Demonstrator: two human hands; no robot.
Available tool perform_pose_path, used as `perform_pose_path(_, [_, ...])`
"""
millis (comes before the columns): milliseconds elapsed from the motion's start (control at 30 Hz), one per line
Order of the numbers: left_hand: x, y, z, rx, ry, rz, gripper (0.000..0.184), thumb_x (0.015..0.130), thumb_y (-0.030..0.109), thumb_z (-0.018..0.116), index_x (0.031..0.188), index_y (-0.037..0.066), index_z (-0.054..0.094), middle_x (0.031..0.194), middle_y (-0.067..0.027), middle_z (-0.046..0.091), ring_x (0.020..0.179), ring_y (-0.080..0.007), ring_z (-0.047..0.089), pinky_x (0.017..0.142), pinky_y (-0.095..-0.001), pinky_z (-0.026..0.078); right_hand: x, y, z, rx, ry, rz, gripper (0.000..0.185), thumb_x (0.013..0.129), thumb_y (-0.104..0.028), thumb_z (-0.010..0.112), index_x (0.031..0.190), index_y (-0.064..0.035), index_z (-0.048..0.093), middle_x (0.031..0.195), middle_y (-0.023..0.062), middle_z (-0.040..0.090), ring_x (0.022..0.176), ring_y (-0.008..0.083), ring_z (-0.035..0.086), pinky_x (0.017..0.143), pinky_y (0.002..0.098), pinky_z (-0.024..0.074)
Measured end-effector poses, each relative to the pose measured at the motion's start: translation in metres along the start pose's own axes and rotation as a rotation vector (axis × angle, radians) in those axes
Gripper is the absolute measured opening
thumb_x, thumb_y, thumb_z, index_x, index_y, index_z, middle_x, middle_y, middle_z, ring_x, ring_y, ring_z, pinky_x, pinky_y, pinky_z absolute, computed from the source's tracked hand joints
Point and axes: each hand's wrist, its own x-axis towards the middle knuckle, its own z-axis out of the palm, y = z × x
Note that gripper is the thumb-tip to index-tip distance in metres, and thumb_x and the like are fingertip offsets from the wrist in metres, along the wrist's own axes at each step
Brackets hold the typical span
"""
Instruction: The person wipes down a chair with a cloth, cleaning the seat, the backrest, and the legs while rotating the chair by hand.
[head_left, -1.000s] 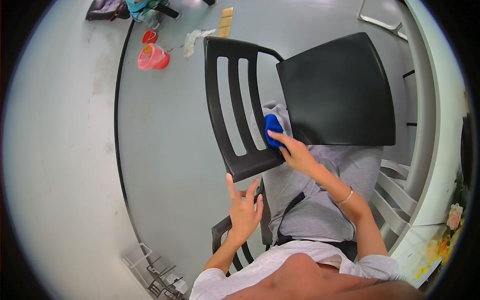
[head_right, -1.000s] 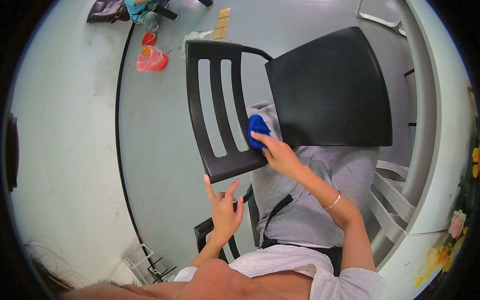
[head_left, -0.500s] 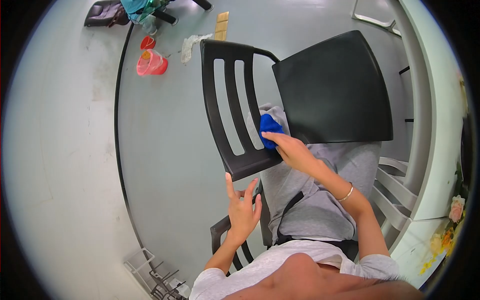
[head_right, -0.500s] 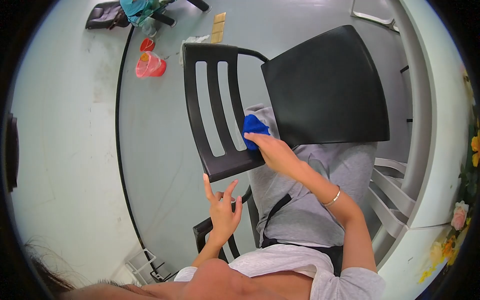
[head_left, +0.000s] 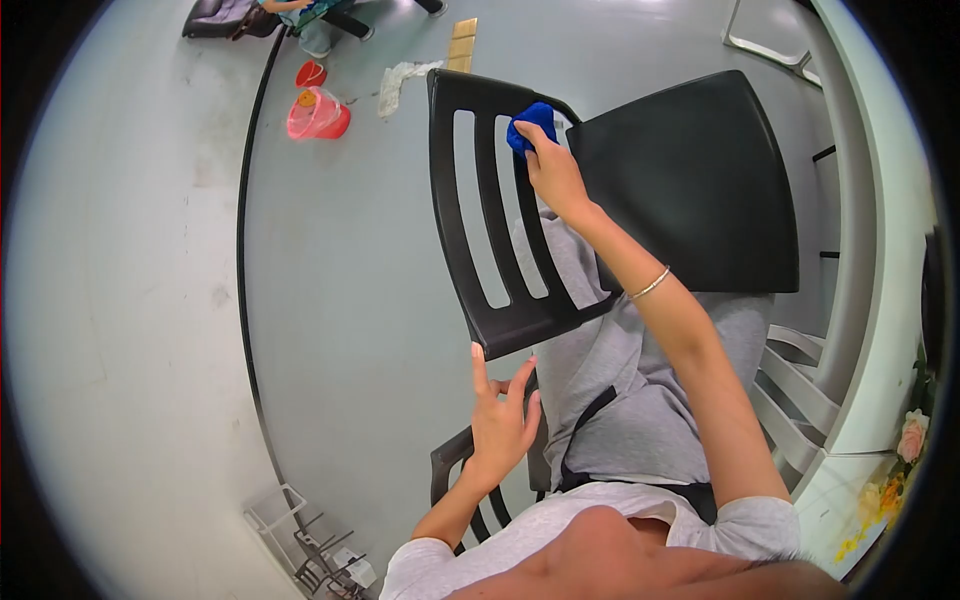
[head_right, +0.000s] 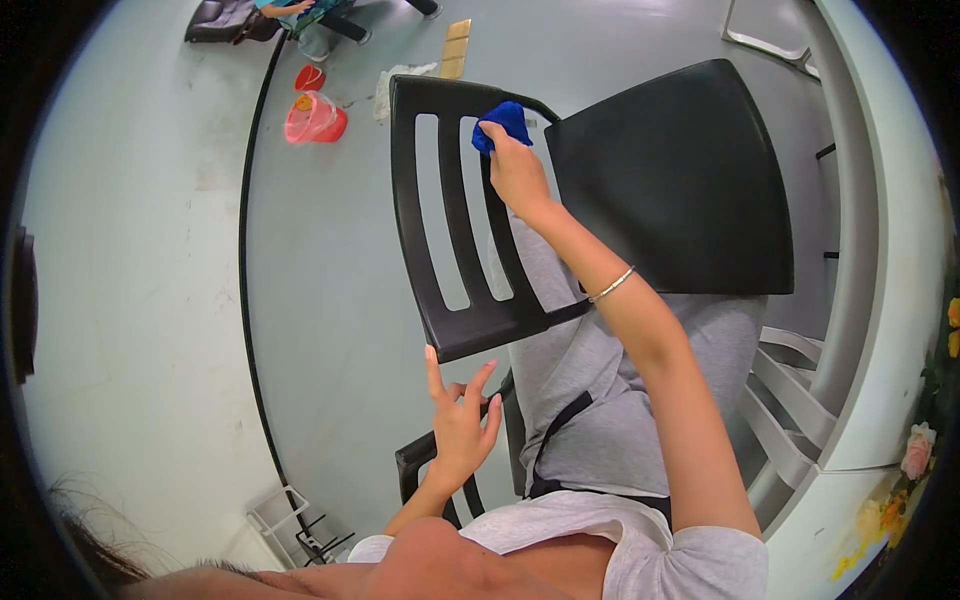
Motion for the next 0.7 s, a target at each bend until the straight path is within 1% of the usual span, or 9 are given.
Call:
perform_pose_path(33, [0.000, 0.000, 0.000, -0.007, -0.009, -0.014, 0.054, 0.084, 0.003, 0.071, 0.135, 0.015, 0.058, 0.155, -0.0424, 0.001, 0.062, -0.0212, 0.053, 0.073, -0.0356, 0.053, -0.005, 0.004, -0.001, 0.000, -0.002, 0.001, 0.043, 0.091, 0.005, 0.050, 0.132, -0.0076, 0.053, 0.121, 0.0196, 0.065, 0.107, 0.0419, 0.062, 0.092, 0.0479, 0.0488])
perform_pose_path(100, [0.000, 0.000, 0.000, -0.015, -0.015, -0.026, 0.054, 0.084, 0.003, 0.071, 0.135, 0.015, 0.057, 0.155, -0.0428, 0.001, 0.062, -0.0215, 0.053, 0.072, -0.0357, 0.053, -0.020, 0.012, -0.009, 0.033, -0.124, -0.063, 0.045, 0.091, 0.005, 0.051, 0.134, -0.0093, 0.053, 0.121, 0.0185, 0.066, 0.107, 0.0412, 0.063, 0.091, 0.0465, 0.0497])
perform_pose_path(133, [0.000, 0.000, 0.001, -0.012, -0.009, -0.014, 0.054, 0.084, 0.003, 0.070, 0.135, 0.014, 0.057, 0.155, -0.0429, 0.001, 0.061, -0.0216, 0.053, 0.071, -0.0358, 0.053, -0.032, 0.011, -0.013, 0.033, -0.124, -0.065, 0.045, 0.091, 0.005, 0.051, 0.134, -0.0093, 0.053, 0.121, 0.0185, 0.066, 0.107, 0.0412, 0.063, 0.091, 0.0465, 0.0497])
perform_pose_path(200, [-0.001, -0.001, 0.001, -0.009, 0.000, 0.003, 0.054, 0.084, 0.002, 0.070, 0.135, 0.014, 0.057, 0.155, -0.0429, 0.001, 0.061, -0.0217, 0.053, 0.071, -0.0359, 0.054, -0.067, 0.005, -0.026, 0.061, -0.259, -0.082, 0.043, 0.091, 0.003, 0.053, 0.131, -0.0105, 0.054, 0.114, 0.0199, 0.067, 0.101, 0.0418, 0.064, 0.085, 0.0495, 0.0511])
perform_pose_path(267, [-0.001, 0.000, 0.002, -0.032, -0.001, -0.013, 0.054, 0.084, 0.001, 0.069, 0.135, 0.014, 0.057, 0.155, -0.0429, 0.000, 0.061, -0.0220, 0.053, 0.070, -0.0359, 0.054, -0.106, -0.008, -0.044, 0.107, -0.320, -0.023, 0.042, 0.091, 0.004, 0.053, 0.130, -0.0095, 0.056, 0.115, 0.0191, 0.067, 0.103, 0.0412, 0.064, 0.086, 0.0479, 0.0515])
perform_pose_path(367, [0.000, 0.003, 0.000, -0.023, -0.005, -0.022, 0.054, 0.084, 0.001, 0.069, 0.135, 0.013, 0.057, 0.155, -0.0424, 0.000, 0.062, -0.0220, 0.055, 0.069, -0.0360, 0.054, -0.159, -0.027, -0.072, 0.144, -0.330, 0.017, 0.041, 0.091, 0.005, 0.053, 0.129, -0.0087, 0.058, 0.118, 0.0184, 0.067, 0.106, 0.0402, 0.064, 0.090, 0.0457, 0.0514])
perform_pose_path(433, [0.000, 0.002, 0.001, -0.016, -0.002, -0.021, 0.054, 0.084, 0.000, 0.069, 0.135, 0.014, 0.057, 0.155, -0.0410, 0.001, 0.062, -0.0216, 0.055, 0.069, -0.0358, 0.054, -0.181, -0.043, -0.093, 0.169, -0.367, 0.109, 0.044, 0.089, 0.007, 0.052, 0.129, -0.0090, 0.060, 0.121, 0.0166, 0.066, 0.109, 0.0377, 0.064, 0.093, 0.0434, 0.0511])
perform_pose_path(667, [0.002, 0.002, -0.003, 0.015, -0.004, 0.019, 0.055, 0.083, 0.000, 0.069, 0.134, 0.016, 0.059, 0.159, -0.0334, 0.004, 0.065, -0.0200, 0.057, 0.070, -0.0344, 0.054, -0.192, -0.075, -0.115, 0.152, -0.352, 0.005, 0.051, 0.086, 0.011, 0.049, 0.132, -0.0086, 0.060, 0.124, 0.0133, 0.067, 0.112, 0.0343, 0.064, 0.094, 0.0420, 0.0512])
perform_pose_path(700, [0.002, 0.004, -0.004, 0.016, -0.003, 0.019, 0.055, 0.083, 0.000, 0.069, 0.134, 0.016, 0.059, 0.159, -0.0334, 0.004, 0.065, -0.0200, 0.057, 0.070, -0.0344, 0.054, -0.189, -0.082, -0.114, 0.195, -0.373, -0.008, 0.052, 0.086, 0.013, 0.049, 0.132, -0.0076, 0.060, 0.126, 0.0130, 0.066, 0.115, 0.0330, 0.063, 0.097, 0.0404, 0.0499])
